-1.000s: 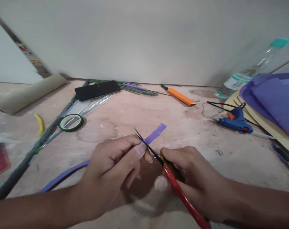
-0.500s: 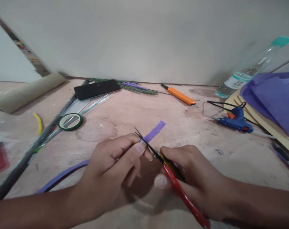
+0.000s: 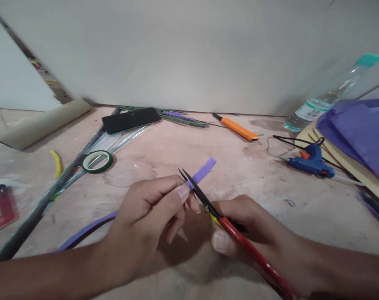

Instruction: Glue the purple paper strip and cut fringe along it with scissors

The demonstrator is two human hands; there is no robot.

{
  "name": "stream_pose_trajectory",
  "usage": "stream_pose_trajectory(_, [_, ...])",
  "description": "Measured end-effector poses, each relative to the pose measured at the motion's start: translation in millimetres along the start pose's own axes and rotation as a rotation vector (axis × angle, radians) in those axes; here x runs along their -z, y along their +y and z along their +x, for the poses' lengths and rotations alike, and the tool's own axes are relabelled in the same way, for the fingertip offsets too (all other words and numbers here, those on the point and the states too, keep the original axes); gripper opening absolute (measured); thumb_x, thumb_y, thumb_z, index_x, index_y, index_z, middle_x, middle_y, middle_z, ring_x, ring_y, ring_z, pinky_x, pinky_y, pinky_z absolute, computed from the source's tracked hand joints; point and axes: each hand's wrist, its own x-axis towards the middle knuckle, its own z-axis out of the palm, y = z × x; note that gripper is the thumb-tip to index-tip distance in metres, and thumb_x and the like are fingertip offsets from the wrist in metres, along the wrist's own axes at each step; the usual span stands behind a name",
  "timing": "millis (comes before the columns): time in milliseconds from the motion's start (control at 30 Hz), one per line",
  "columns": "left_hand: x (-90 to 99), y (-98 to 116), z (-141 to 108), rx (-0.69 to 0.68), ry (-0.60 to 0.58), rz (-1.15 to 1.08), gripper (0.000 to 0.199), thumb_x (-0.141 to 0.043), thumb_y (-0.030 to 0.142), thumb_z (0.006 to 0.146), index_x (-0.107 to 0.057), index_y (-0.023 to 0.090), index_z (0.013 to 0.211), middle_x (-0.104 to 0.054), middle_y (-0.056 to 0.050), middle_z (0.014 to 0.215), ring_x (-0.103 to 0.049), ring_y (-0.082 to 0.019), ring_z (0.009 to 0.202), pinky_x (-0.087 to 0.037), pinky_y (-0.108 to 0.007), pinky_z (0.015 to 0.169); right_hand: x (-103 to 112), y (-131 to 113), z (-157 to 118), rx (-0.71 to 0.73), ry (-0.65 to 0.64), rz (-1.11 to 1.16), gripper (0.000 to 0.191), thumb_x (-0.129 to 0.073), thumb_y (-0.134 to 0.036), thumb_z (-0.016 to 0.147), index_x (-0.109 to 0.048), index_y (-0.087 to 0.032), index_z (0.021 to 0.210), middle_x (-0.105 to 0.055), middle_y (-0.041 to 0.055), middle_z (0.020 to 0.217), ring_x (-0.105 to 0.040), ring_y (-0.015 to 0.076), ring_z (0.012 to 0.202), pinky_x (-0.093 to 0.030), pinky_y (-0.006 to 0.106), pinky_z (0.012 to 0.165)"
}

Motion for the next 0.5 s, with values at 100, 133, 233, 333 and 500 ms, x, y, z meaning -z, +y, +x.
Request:
stream_pose_trajectory(100, [-1.9,-1.7,-0.9,-0.01,-0.009,0.012,0.037,-0.06,0.036,0.099,-0.067,0.021,0.066,-0.051,0.005,0.041,-0.042,-0.01,0.037,-0.035,-0.02,0.04,-1.4,2.9,-1.3,-0.026,0.083,-0.206,0.049,-0.072,-0.061,0.104,-0.055,-0.022,0.081,-0.052,-0.0033,0.074,-0.045,0.0141,0.067,-0.037,0.03,0.063])
stream_pose_trajectory(133, [-2.1,-3.0,-2.1,-0.015,-0.015,0.006,0.036,-0.06,0.036,0.1,-0.068,0.021,0.068,-0.052,0.005,0.041,-0.042,-0.009,0.036,-0.034,-0.019,0.039,-1.6,3.6,-1.8,-0.023,0.105,-0.269,0.048,-0.072,-0.061,0.103,-0.054,-0.022,0.08,-0.052,-0.0035,0.073,-0.045,0.0141,0.065,-0.035,0.03,0.062])
stream_pose_trajectory(233, [-1.3,-8.3,-5.9,-0.04,-0.038,-0.005,0.034,-0.061,0.035,0.102,-0.071,0.02,0.072,-0.056,0.005,0.046,-0.044,-0.009,0.038,-0.033,-0.018,0.038,-1.6,4.4,-3.0,-0.006,0.146,-0.391,0.047,-0.071,-0.062,0.101,-0.054,-0.023,0.081,-0.056,-0.0028,0.072,-0.045,0.0145,0.063,-0.033,0.031,0.061])
stream_pose_trajectory(333, [-0.2,-11.5,-7.8,-0.064,-0.053,-0.008,0.036,-0.062,0.033,0.103,-0.069,0.02,0.07,-0.059,0.004,0.052,-0.046,-0.008,0.041,-0.035,-0.017,0.04,-2.0,4.0,-4.0,-0.003,0.159,-0.43,0.048,-0.071,-0.063,0.101,-0.054,-0.023,0.081,-0.058,-0.0021,0.072,-0.046,0.015,0.063,-0.033,0.032,0.061])
stream_pose_trajectory(500, [-0.8,-9.5,-7.8,0.014,-0.123,-0.108,0.033,-0.065,0.04,0.101,-0.069,0.02,0.076,-0.058,0.003,0.049,-0.05,-0.011,0.042,-0.041,-0.02,0.043,-2.8,3.4,-5.9,0.016,0.15,-0.415,0.055,-0.068,-0.071,0.103,-0.052,-0.023,0.08,-0.059,-0.0014,0.072,-0.048,0.0148,0.061,-0.035,0.032,0.061])
